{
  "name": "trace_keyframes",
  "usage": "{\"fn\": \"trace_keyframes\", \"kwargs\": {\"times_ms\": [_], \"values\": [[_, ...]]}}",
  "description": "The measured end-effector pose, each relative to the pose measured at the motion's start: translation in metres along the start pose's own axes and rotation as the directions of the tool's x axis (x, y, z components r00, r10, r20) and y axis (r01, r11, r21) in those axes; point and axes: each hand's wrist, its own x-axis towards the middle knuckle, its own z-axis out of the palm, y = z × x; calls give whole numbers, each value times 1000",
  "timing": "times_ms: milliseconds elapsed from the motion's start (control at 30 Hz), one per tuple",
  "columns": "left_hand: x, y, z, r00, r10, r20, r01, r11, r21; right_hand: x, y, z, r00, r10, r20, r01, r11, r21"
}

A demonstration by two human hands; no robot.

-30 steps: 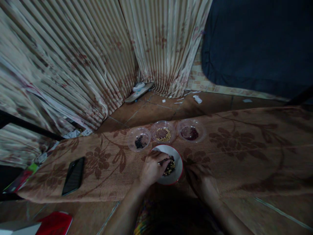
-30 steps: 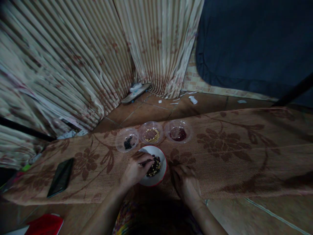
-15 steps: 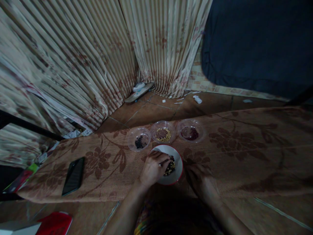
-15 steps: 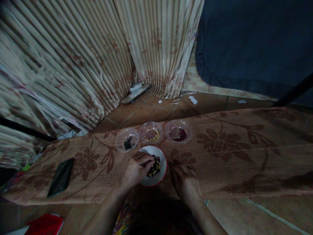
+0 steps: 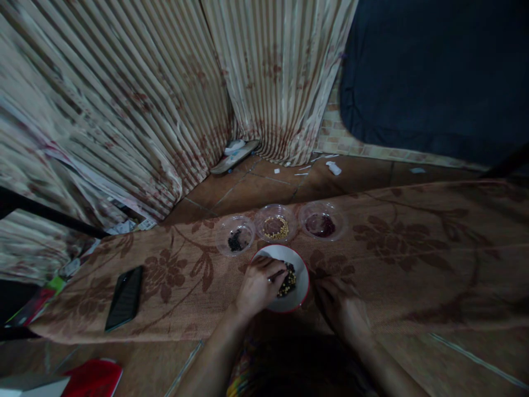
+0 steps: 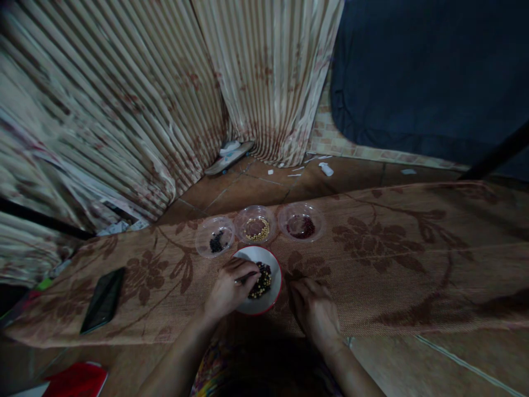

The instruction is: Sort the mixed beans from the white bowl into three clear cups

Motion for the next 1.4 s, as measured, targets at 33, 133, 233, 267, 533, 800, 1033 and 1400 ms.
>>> {"fn": "trace_keyframes", "kwargs": {"times_ms": [33, 133, 233, 267, 533, 800, 1033, 1400], "values": [[0, 0, 0, 1000, -2, 0, 2, 1000, 2, 0, 0, 0, 1000, 1, 1, -1, 1000, 0], [-1, 1, 0, 1000, 2, -2, -2, 1000, 8, 0, 0, 0, 1000, 5, 4, -5, 1000, -4], [-1, 3, 0, 1000, 5, -9, -5, 1000, 17, -1, 0, 0, 1000, 5, -1, -5, 1000, -8], [-1, 4, 0, 1000, 3, -15, -3, 1000, 21, -1, -1, 0, 1000, 5, -1, -5, 1000, -7], [0, 4, 1, 999, 4, -38, -4, 1000, 13, 2, -2, -3, 1000, -14, 1, 14, 1000, -12], [0, 3, 2, 999, -5, -35, 5, 1000, 16, 1, -2, -2, 1000, -2, 8, 2, 1000, -2], [-1, 3, 3, 999, -9, -35, 10, 1000, 10, 2, -2, -3, 1000, 1, 15, -1, 1000, 10], [-2, 3, 1, 998, -64, -29, 64, 998, 4, 2, -1, -2, 1000, -14, -6, 14, 1000, 0]]}}
